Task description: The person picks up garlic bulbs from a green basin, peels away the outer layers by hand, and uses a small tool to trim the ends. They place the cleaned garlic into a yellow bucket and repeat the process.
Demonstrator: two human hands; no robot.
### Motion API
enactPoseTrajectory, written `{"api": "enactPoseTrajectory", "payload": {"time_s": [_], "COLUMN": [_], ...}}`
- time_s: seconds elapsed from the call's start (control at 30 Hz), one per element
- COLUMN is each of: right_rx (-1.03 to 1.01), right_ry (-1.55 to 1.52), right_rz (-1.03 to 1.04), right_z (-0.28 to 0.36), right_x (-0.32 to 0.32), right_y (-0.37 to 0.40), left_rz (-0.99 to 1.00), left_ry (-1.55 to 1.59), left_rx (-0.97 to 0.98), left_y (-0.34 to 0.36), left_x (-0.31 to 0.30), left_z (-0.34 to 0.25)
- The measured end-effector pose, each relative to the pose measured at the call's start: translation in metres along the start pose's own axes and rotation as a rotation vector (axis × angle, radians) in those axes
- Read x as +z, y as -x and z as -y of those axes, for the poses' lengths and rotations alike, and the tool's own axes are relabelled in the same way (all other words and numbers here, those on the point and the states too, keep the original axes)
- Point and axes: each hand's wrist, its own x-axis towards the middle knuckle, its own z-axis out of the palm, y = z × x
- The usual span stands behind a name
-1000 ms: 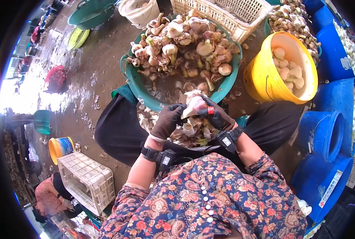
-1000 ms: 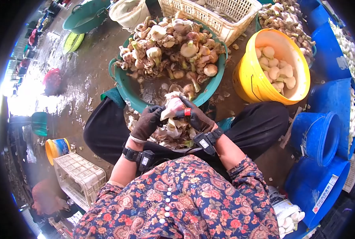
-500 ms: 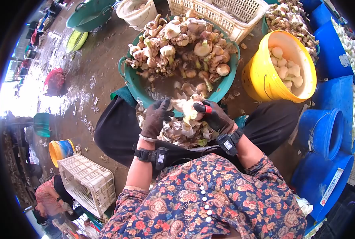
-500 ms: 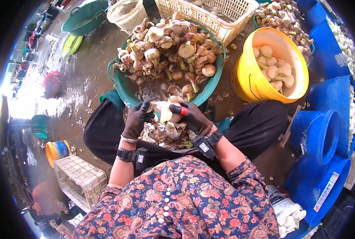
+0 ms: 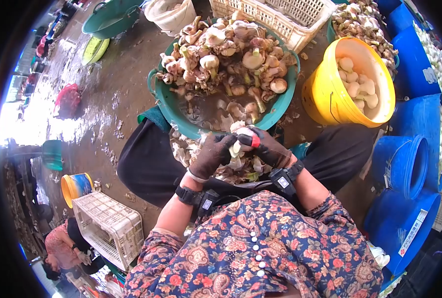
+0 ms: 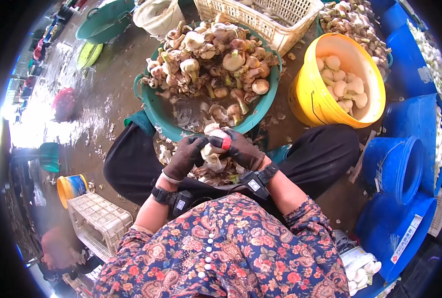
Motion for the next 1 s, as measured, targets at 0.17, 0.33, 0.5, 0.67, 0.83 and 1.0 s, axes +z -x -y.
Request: {"api": "enactPoseTrajectory", "payload": {"time_s": [0.17, 0.33, 0.5, 0.67, 0.83, 1.0], "right_rx": [-0.124, 0.039, -0.088, -0.050, -0.033, -0.057], "right_ry": [-0.527, -0.311, 0.019, 0.029, -0.602, -0.420], "right_rz": [0.290, 0.031, -0.003, 0.025, 0.076, -0.105], "right_z": [-0.003, 0.016, 0.012, 0.004, 0.013, -0.011], "right_x": [0.003, 0.006, 0.002, -0.003, 0.002, -0.006], "right_y": [-0.010, 0.008, 0.003, 0.003, 0.014, -0.003], "left_rz": [-0.126, -0.228, -0.242, -0.142, -0.460, -0.098], "left_ry": [0.076, 0.282, -0.219, -0.398, -0.851, -0.020], "left_rx": [0.178, 0.093, 0.339, 0.312, 0.391, -0.178], "left_y": [0.006, -0.011, -0.005, -0.008, -0.042, -0.015], "left_x": [0.011, -0.007, -0.004, -0.010, -0.053, -0.025], "left_z": [0.007, 0.015, -0.010, -0.009, 0.064, 0.009]}}
